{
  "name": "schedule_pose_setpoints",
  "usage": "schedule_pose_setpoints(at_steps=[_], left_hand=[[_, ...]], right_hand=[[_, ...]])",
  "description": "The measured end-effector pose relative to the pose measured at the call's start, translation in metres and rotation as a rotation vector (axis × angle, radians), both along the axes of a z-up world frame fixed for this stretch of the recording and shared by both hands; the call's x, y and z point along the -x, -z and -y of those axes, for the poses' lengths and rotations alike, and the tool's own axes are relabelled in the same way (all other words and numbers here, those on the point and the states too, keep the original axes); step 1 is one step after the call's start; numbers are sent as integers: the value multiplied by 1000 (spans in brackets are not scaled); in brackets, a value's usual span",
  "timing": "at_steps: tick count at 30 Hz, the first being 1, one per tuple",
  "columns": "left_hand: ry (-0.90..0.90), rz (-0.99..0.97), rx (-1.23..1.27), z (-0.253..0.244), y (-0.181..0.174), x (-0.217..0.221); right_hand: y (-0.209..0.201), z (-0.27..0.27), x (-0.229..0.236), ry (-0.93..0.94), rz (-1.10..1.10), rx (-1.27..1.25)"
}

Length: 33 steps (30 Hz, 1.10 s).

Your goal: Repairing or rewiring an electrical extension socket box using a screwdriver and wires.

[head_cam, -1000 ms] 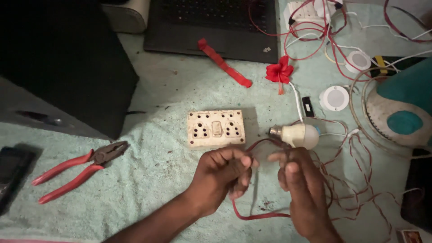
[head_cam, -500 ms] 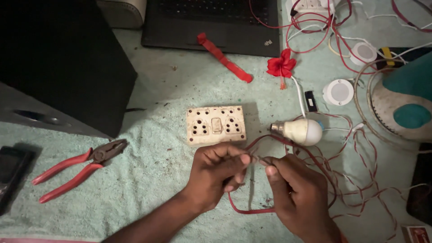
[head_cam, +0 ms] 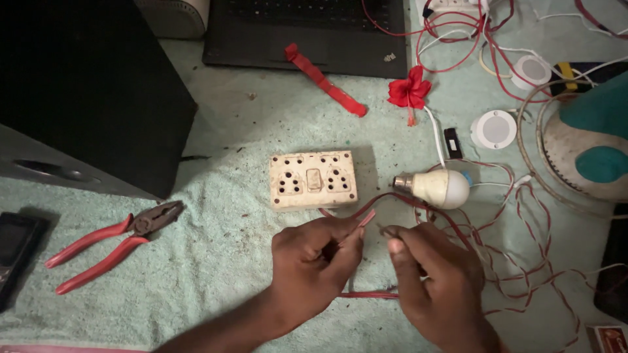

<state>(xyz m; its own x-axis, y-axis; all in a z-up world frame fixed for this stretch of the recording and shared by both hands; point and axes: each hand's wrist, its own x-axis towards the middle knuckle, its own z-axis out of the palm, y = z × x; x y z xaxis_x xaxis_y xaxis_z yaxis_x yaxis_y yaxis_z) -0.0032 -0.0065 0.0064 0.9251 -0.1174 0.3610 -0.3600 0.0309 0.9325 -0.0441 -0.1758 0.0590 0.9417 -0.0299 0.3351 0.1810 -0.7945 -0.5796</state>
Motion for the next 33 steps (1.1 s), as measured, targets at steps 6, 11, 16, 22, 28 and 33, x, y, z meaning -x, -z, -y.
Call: schedule_pose_setpoints(at_steps=[6,11,16,22,28,33], left_hand=[[-82,247,-196,-4,-5,-1],[-52,482,-357,-11,-3,-2],[-32,628,-525,-13,2,-3],[49,585,-702,-5,13,0],[1,-95,-478,8,4,-4],[51,-22,-402,13,14,-2]], right_hand=[[4,-5,0,-39,4,76],[4,-6,0,-31,-18,117],[7,-12,0,-7,32,265],[8,-11,1,70,-69,389],[9,5,-5,32,-211,328],[-7,21,-10,-35,-77,281]])
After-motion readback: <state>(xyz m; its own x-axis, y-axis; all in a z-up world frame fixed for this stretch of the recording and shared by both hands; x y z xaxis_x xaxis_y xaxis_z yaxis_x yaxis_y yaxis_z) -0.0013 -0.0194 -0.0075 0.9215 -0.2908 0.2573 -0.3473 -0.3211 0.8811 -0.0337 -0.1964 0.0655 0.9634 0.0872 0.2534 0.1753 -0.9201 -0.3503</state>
